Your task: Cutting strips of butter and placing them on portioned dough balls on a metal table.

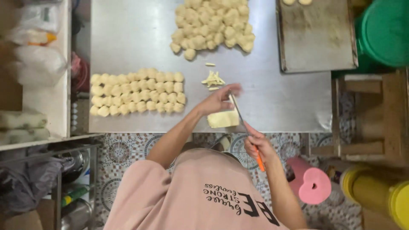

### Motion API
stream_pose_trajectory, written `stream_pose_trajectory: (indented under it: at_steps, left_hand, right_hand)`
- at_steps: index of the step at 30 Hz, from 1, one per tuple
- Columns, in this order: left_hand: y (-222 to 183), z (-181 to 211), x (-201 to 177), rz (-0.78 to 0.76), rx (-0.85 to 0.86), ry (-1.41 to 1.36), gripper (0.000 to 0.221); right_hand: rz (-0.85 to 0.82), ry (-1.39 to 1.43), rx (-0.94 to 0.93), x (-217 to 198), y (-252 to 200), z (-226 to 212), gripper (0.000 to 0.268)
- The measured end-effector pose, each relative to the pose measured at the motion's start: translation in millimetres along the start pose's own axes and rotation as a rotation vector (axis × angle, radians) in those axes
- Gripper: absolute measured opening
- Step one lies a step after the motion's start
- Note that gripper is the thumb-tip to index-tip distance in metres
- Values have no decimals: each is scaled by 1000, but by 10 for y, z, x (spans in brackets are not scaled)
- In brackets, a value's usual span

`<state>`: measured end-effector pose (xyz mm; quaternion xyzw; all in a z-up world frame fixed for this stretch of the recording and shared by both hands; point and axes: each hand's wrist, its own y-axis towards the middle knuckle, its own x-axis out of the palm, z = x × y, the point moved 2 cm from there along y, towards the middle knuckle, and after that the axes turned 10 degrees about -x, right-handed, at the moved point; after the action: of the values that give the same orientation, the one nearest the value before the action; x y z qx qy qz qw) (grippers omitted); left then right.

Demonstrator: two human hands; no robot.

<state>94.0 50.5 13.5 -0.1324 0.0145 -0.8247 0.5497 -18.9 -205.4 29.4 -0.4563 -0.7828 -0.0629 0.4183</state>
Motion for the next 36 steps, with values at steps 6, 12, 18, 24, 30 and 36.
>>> stream_pose_trajectory:
  at_steps: [6,12,18,24,30,36]
  left_hand:
    - [-278,347,-611,50,-83,-254,47]
    - [-578,49,-1117,339,-262,-376,35]
    - [-549,119,-1090,310,-152,-961,18]
    - [-432,310,-747,385,-265,-921,30]
    - [-262,422,-445,560,-111,-978,35]
    - [-172,472,-305,572,-22,-979,47]
  right_hand:
    - [-161,104,-14,582,434,-29,68]
    - [195,-724,-148,1080,901,-189,48]
    - [116,-845,-357,1186,1359,-268,24]
    - [145,-882,-394,862,1697,-280,44]
    - [128,-793,-276,1137,1598,-719,45]
    - [222,-839,-227,1131,1561,-310,50]
